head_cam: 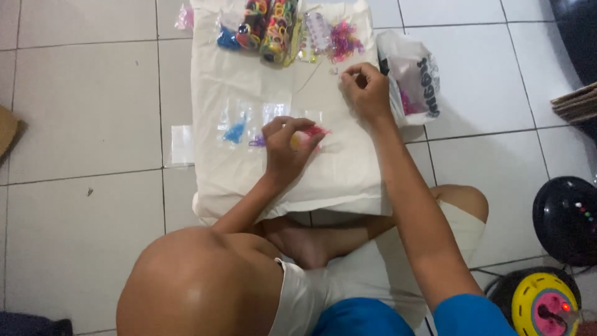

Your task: The person sorts small colorful rubber hair ties by picking them up one by one and placing them into small plastic bags. The hair ties are transferred by hand into the bags, which are held open with the other hand.

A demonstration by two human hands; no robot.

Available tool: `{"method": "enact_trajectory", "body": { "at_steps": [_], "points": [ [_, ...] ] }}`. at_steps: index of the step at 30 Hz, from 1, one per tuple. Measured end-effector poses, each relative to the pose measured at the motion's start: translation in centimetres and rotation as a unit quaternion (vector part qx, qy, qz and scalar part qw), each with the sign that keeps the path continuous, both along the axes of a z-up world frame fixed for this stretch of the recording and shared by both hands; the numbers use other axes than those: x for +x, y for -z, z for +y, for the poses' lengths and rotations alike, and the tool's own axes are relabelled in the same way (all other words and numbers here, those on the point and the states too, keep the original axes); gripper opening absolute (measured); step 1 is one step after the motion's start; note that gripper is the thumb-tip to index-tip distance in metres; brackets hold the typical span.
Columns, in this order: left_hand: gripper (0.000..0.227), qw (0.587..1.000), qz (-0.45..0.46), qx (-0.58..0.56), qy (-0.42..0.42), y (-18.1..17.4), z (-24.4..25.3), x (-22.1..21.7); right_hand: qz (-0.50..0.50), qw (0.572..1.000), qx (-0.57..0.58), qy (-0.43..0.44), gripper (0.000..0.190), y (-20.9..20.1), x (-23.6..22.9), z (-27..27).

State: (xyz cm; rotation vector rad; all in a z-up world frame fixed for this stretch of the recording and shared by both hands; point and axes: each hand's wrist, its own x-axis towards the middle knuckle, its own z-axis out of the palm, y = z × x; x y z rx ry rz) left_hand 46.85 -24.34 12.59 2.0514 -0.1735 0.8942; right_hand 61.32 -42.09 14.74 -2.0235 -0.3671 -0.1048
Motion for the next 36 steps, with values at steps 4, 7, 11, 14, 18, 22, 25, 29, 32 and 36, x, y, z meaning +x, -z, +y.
{"method": "enact_trajectory", "body": {
  "at_steps": [4, 7, 11, 14, 18, 22, 25, 29, 32, 36],
  "points": [
    [0.022, 0.996, 0.024, -0.084, -0.025, -1.4, 0.5, 0.0, -0.002, 1.0, -0.009, 0.008, 0.011, -0.7, -0.5, 0.3],
    [0.02, 0.998, 0.021, -0.052, -0.024, -2.3, 0.2, 0.0, -0.004, 0.999, -0.048, -0.006, 0.012, -0.6, 0.1, 0.2],
    [0.021, 0.998, 0.017, -0.04, 0.033, 0.3, 0.0, 0.8, -0.029, 0.995, -0.089, -0.025, 0.014, -0.3, 1.1, 0.3],
    [0.023, 0.996, 0.048, -0.034, 0.066, 0.7, -0.4, 0.6, -0.075, 0.991, -0.106, -0.045, 0.017, 0.7, 1.9, 0.2],
    [0.025, 0.995, 0.068, 0.002, 0.072, 0.3, -0.4, 0.7, -0.055, 0.993, -0.103, -0.026, 0.015, 0.2, 1.7, 0.6],
    [0.027, 0.996, 0.068, 0.01, 0.058, -0.1, -0.1, 0.8, -0.049, 0.994, -0.093, -0.014, 0.016, 0.7, 1.7, 0.5],
    [0.028, 0.996, 0.066, 0.019, 0.05, -0.6, -0.1, 0.6, -0.043, 0.994, -0.094, -0.026, 0.017, 0.4, 1.5, 0.4],
    [0.029, 0.997, 0.063, 0.009, 0.047, -1.2, -0.2, 0.2, -0.026, 0.996, -0.084, -0.028, 0.017, 0.0, 1.0, 0.4],
    [0.029, 0.997, 0.064, 0.021, 0.042, -1.2, -0.2, 0.3, 0.007, 0.999, -0.047, -0.012, 0.017, -0.7, 0.5, 0.6],
    [0.032, 0.997, 0.056, 0.038, 0.045, -2.5, -0.4, -0.1, 0.039, 0.996, 0.073, -0.039, 0.013, -1.3, 0.3, 0.4]
  ]
}}
